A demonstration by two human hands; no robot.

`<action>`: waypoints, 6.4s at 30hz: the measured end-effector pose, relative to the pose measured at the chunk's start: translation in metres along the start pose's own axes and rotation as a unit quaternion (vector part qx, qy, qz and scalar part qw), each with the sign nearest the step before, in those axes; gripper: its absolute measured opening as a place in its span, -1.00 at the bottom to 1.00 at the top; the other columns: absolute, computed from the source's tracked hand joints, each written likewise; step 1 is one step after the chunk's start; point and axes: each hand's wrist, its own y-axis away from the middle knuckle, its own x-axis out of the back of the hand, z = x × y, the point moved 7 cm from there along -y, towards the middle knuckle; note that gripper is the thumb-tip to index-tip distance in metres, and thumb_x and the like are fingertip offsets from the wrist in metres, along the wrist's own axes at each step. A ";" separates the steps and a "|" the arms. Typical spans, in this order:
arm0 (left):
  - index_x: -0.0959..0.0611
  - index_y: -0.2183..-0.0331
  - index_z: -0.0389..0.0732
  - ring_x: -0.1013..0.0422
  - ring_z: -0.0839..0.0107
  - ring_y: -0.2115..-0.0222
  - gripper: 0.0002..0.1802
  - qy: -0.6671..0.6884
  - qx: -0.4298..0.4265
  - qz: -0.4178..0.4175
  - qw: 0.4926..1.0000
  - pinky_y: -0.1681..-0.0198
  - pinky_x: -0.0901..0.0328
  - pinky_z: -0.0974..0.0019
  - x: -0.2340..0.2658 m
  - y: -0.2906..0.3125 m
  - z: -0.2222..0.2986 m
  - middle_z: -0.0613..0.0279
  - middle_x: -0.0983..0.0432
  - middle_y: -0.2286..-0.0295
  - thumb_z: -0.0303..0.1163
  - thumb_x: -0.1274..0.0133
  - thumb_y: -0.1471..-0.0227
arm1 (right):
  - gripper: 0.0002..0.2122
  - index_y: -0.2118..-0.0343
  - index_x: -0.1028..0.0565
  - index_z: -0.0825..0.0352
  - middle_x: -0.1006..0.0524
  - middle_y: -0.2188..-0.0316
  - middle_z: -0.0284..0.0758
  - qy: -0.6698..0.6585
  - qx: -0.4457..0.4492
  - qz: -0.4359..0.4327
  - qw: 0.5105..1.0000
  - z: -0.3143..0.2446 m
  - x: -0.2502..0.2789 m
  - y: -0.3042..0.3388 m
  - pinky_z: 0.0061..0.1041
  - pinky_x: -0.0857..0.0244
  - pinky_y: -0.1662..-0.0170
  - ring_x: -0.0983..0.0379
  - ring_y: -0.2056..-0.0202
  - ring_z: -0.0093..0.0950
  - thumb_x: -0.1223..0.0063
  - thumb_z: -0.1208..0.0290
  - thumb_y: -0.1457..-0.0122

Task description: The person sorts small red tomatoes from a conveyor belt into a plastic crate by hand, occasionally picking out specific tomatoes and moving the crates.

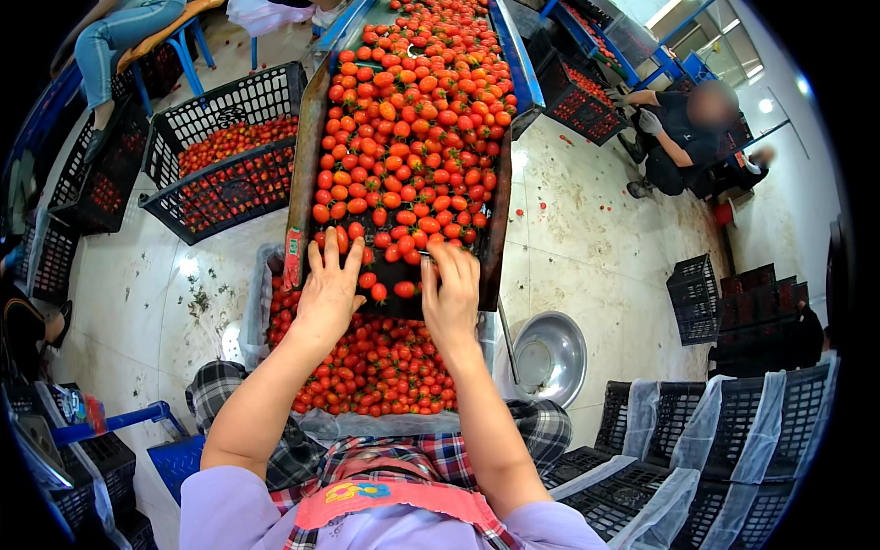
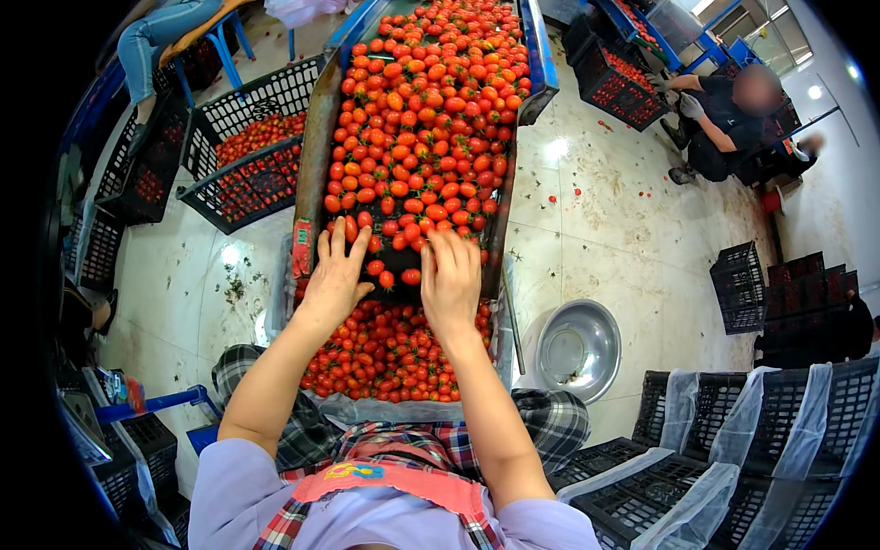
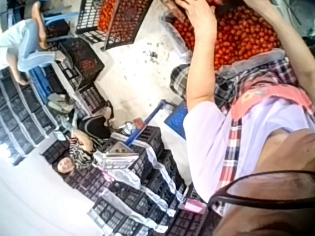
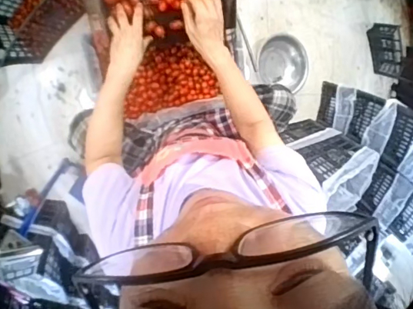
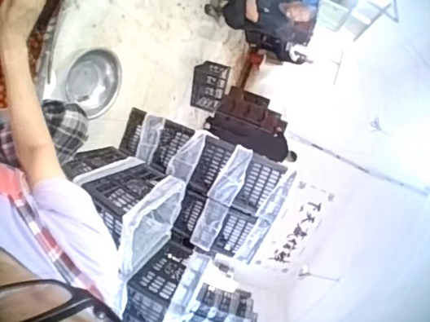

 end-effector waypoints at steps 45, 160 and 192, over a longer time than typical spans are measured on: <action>-0.36 0.29 -0.33 -0.29 0.27 0.39 -0.76 0.395 -0.033 0.077 0.915 0.28 -0.22 0.25 0.030 -0.003 0.018 0.02 -0.27 0.37 -0.49 0.09 0.08 | -0.78 0.24 -0.46 0.28 -0.45 0.26 -0.24 0.152 -0.031 -0.172 0.973 0.013 -0.075 -0.111 -0.29 -0.31 0.18 -0.39 0.23 -0.22 -0.02 0.50 0.01; -0.39 0.09 -0.23 -0.43 0.30 0.21 -0.65 0.914 0.133 -0.050 0.381 0.26 -0.40 0.36 0.002 -0.006 0.024 0.15 -0.40 0.20 -0.27 0.11 -0.12 | -0.79 0.19 -0.41 0.34 -0.42 0.40 -0.30 -0.188 -0.130 -0.048 0.972 0.030 -0.047 -0.115 -0.52 -0.30 0.33 -0.40 0.39 -0.50 -0.01 0.41 -0.12; -0.44 0.19 -0.14 -0.39 0.34 0.26 -0.73 0.926 0.139 -0.055 0.346 0.35 -0.34 0.40 0.009 -0.004 0.025 0.18 -0.38 0.23 -0.22 0.06 -0.10 | -0.60 0.25 -0.50 0.21 -0.45 0.25 -0.16 0.196 -0.163 -0.280 0.925 0.044 -0.056 -0.125 -0.30 -0.31 0.12 -0.42 0.19 -0.22 -0.24 0.20 0.22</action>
